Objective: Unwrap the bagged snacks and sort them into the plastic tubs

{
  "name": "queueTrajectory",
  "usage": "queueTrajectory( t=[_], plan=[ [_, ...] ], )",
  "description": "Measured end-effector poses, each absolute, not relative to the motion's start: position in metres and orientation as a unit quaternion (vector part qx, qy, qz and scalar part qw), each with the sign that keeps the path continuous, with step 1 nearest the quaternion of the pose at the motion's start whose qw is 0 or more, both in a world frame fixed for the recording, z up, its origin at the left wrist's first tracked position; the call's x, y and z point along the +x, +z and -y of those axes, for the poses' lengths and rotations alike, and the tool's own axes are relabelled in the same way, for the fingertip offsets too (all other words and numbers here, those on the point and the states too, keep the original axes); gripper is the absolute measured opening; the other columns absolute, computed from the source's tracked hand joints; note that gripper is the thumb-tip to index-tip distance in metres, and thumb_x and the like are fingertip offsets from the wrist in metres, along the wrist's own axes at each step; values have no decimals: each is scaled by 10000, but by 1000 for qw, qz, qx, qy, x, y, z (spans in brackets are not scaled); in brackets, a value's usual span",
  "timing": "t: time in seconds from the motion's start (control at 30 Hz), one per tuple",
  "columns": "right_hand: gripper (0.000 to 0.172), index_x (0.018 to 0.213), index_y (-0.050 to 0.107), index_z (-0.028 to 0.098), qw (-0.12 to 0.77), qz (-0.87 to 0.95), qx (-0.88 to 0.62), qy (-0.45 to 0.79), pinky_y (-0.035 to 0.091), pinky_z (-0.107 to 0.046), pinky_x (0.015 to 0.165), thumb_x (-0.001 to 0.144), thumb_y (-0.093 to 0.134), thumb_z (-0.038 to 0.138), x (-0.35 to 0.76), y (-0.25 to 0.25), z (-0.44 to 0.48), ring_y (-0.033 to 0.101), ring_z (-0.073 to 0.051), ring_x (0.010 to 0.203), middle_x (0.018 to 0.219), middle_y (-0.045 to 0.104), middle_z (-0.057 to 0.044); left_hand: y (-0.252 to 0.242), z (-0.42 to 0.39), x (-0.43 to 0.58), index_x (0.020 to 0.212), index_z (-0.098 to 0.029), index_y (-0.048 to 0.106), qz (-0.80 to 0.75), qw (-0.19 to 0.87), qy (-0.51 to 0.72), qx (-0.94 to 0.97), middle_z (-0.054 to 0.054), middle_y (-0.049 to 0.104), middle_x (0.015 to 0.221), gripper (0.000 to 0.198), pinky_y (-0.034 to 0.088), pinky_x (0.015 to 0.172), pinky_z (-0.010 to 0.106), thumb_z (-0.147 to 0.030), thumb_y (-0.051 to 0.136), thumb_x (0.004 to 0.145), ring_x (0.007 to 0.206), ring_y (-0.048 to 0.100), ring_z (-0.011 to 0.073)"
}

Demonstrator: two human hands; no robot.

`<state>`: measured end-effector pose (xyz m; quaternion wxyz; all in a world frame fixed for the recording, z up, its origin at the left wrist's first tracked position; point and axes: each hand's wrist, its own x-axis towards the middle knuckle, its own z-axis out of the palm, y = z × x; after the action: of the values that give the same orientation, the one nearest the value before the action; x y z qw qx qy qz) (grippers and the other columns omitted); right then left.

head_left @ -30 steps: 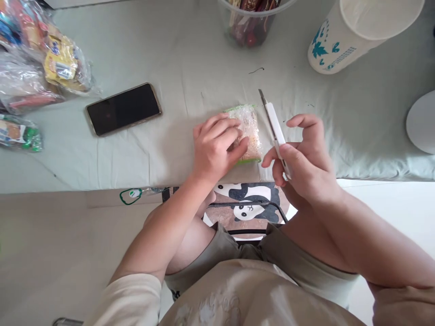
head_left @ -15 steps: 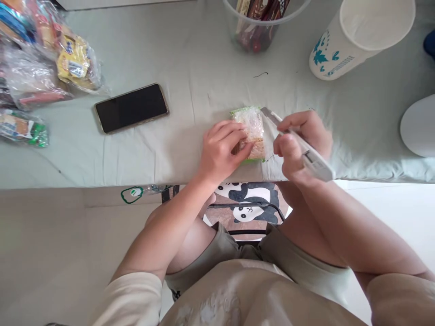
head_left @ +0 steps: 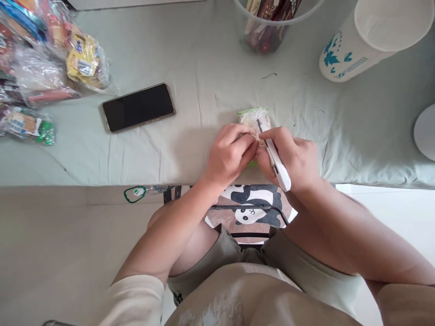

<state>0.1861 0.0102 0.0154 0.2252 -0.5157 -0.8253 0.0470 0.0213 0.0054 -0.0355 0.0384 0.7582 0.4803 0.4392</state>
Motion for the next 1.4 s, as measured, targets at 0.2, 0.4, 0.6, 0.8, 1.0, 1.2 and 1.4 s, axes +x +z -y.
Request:
queueTrajectory(
  t=[0.2,0.4,0.6,0.8,1.0,1.2,1.4],
  plan=[
    [163,906,638,195,268,852,-449,-6,260,-262,471,857,521,298,195,13,6,482,-128,448,527,564,18,-36,-7,23,846,-203,647,-471,18,452,758,48,715,935,150,549,826,325,-177,638,993,916,649,179],
    [121,739,557,208,259,885,-387,-22,252,-258,489,850,526,244,202,2,19,388,-92,453,504,529,41,-35,-9,26,808,-206,655,-476,-17,460,749,33,713,876,183,568,790,324,-93,618,946,865,664,179],
    [141,692,525,203,243,909,-338,6,236,-258,484,816,571,154,208,5,31,307,-79,467,505,467,63,-36,-10,26,795,-218,670,-486,-31,452,748,26,723,857,182,590,765,339,-90,632,918,836,682,183],
    [169,682,514,213,253,917,-305,51,260,-281,455,782,575,91,217,16,43,343,-89,456,502,449,68,-38,-12,25,785,-222,658,-478,-31,458,749,22,722,849,193,580,747,329,-88,609,915,816,680,169],
    [178,933,621,250,349,866,-356,39,306,-286,499,820,654,117,253,13,9,416,-120,496,565,525,56,-31,-9,22,810,-230,658,-489,47,458,741,36,731,877,229,571,774,346,-199,546,1007,853,677,175],
    [463,1293,715,242,106,768,-631,2,454,-415,742,888,512,148,272,-2,-53,676,-326,993,1128,749,-144,-30,-7,12,1094,-290,622,-538,164,449,694,69,720,1043,341,594,859,383,-371,290,1095,985,688,198],
    [434,1309,686,156,250,796,-551,5,483,-480,950,948,453,219,262,9,-44,640,-328,1073,1156,701,-204,-42,-13,9,1214,-285,636,-555,135,414,709,115,638,1328,240,608,895,427,-315,491,1025,1184,668,254]
  ],
)
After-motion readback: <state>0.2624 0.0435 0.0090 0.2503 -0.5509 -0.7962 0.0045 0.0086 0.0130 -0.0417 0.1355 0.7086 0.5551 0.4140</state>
